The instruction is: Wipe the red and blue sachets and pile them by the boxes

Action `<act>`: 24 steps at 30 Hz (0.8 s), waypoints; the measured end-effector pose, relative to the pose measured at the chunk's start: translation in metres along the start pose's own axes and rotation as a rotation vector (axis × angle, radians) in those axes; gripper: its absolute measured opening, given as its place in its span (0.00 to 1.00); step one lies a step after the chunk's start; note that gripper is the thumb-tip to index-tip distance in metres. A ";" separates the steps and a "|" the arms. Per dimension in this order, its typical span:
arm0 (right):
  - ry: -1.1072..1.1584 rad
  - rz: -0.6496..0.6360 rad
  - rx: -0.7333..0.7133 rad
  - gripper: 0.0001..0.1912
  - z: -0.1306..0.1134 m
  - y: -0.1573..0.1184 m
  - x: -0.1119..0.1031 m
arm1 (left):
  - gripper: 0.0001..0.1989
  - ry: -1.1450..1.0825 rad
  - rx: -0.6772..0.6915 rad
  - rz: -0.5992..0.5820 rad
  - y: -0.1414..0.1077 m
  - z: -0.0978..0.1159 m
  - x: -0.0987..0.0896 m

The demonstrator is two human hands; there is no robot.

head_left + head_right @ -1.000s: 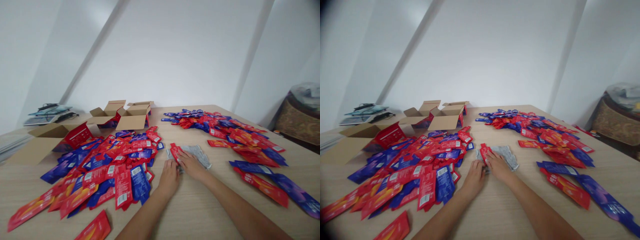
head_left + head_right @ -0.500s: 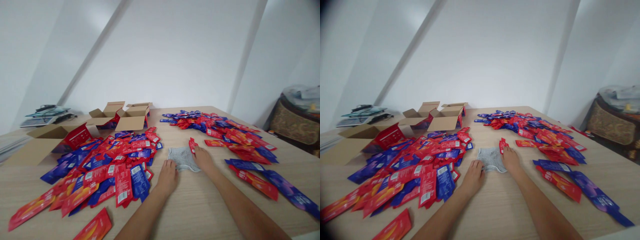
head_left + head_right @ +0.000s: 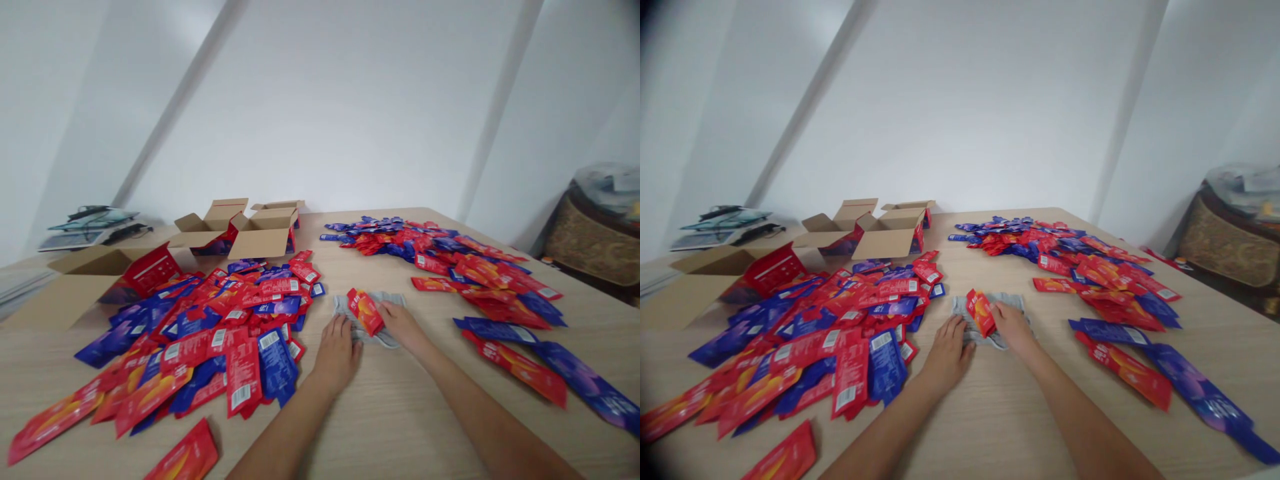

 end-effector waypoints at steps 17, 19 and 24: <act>-0.584 -0.109 -0.203 0.21 -0.029 -0.014 0.013 | 0.24 0.144 -0.086 -0.087 0.000 0.014 -0.002; -0.632 -0.100 -0.131 0.21 -0.018 -0.009 0.009 | 0.23 0.158 -0.086 -0.089 0.000 0.015 -0.002; -0.713 -0.045 0.017 0.21 0.011 -0.003 -0.002 | 0.24 0.212 -0.097 -0.120 -0.002 0.016 -0.004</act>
Point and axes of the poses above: each hand's wrist, its own y-axis towards the middle knuckle, its own x-axis out of the palm, z = x × y, the point moved 2 cm from there along y, towards the middle knuckle, and after that the axes turned 15 degrees about -y, right-handed, at the moved point
